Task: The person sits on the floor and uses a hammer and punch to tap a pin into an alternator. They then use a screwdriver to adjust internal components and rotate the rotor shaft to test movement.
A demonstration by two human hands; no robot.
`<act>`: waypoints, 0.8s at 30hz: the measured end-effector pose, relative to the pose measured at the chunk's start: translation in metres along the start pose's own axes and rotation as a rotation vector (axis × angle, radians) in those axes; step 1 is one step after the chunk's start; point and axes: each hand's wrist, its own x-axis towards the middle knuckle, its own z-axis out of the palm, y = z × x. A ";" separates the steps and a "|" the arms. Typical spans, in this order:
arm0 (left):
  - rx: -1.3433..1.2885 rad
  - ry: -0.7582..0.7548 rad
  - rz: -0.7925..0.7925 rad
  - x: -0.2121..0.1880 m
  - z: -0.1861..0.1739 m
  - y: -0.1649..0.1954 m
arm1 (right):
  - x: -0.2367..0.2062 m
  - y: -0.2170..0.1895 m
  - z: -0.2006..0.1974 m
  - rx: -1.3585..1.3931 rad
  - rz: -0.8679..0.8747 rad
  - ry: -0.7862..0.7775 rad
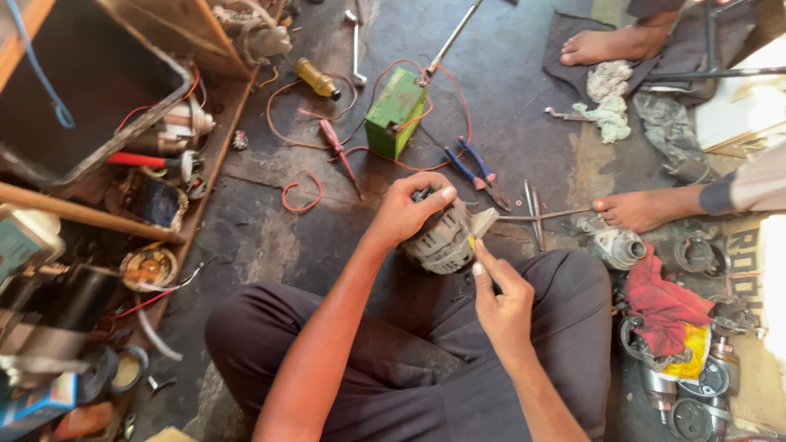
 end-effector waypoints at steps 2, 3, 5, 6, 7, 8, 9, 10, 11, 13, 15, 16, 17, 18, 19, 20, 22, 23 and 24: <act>0.020 -0.016 -0.033 0.001 0.000 0.000 | 0.001 0.000 -0.007 -0.027 0.065 -0.024; 0.075 -0.040 -0.006 0.003 -0.003 0.002 | 0.003 0.001 -0.013 -0.032 0.096 -0.041; 0.155 -0.126 0.038 0.005 -0.010 0.006 | 0.001 0.004 -0.031 -0.047 0.171 -0.095; 0.183 -0.189 0.059 0.007 -0.017 0.009 | 0.000 0.006 -0.041 -0.030 0.201 -0.106; 0.214 -0.253 0.084 0.008 -0.022 0.012 | -0.002 0.008 -0.051 -0.012 0.226 -0.115; 0.155 -0.290 0.032 0.008 -0.025 0.015 | -0.003 0.010 -0.058 0.008 0.246 -0.122; 0.095 -0.327 -0.022 0.008 -0.026 0.017 | -0.004 0.012 -0.066 0.045 0.245 -0.157; 0.034 -0.363 -0.078 0.007 -0.027 0.019 | -0.006 0.013 -0.072 0.083 0.247 -0.193; 0.081 -0.323 -0.113 0.006 -0.026 0.021 | -0.009 0.012 -0.075 0.122 0.252 -0.229; 0.176 -0.249 -0.185 0.006 -0.020 0.024 | -0.021 0.006 -0.077 0.091 0.375 -0.300; 0.386 -0.105 -0.302 0.004 -0.014 0.026 | -0.032 -0.005 -0.074 -0.050 0.464 -0.390; 0.490 -0.032 -0.360 0.003 -0.011 0.027 | -0.036 -0.011 -0.070 -0.177 0.487 -0.444; 0.497 -0.047 -0.405 0.003 -0.010 0.027 | -0.040 -0.017 -0.066 -0.303 0.509 -0.499; 0.507 -0.060 -0.449 0.003 -0.010 0.028 | -0.042 -0.022 -0.062 -0.274 0.386 -0.461; 0.517 -0.074 -0.492 0.004 -0.011 0.029 | -0.043 -0.027 -0.058 -0.243 0.262 -0.419; 0.490 -0.086 -0.515 0.005 -0.012 0.029 | -0.044 -0.032 -0.057 -0.215 0.142 -0.379; 0.436 -0.108 -0.559 0.006 -0.013 0.028 | -0.045 -0.039 -0.057 -0.236 0.079 -0.411; 0.453 -0.112 -0.569 0.007 -0.014 0.026 | -0.046 -0.041 -0.058 -0.247 0.046 -0.422; 0.468 -0.118 -0.579 0.007 -0.015 0.025 | -0.048 -0.041 -0.058 -0.252 0.045 -0.425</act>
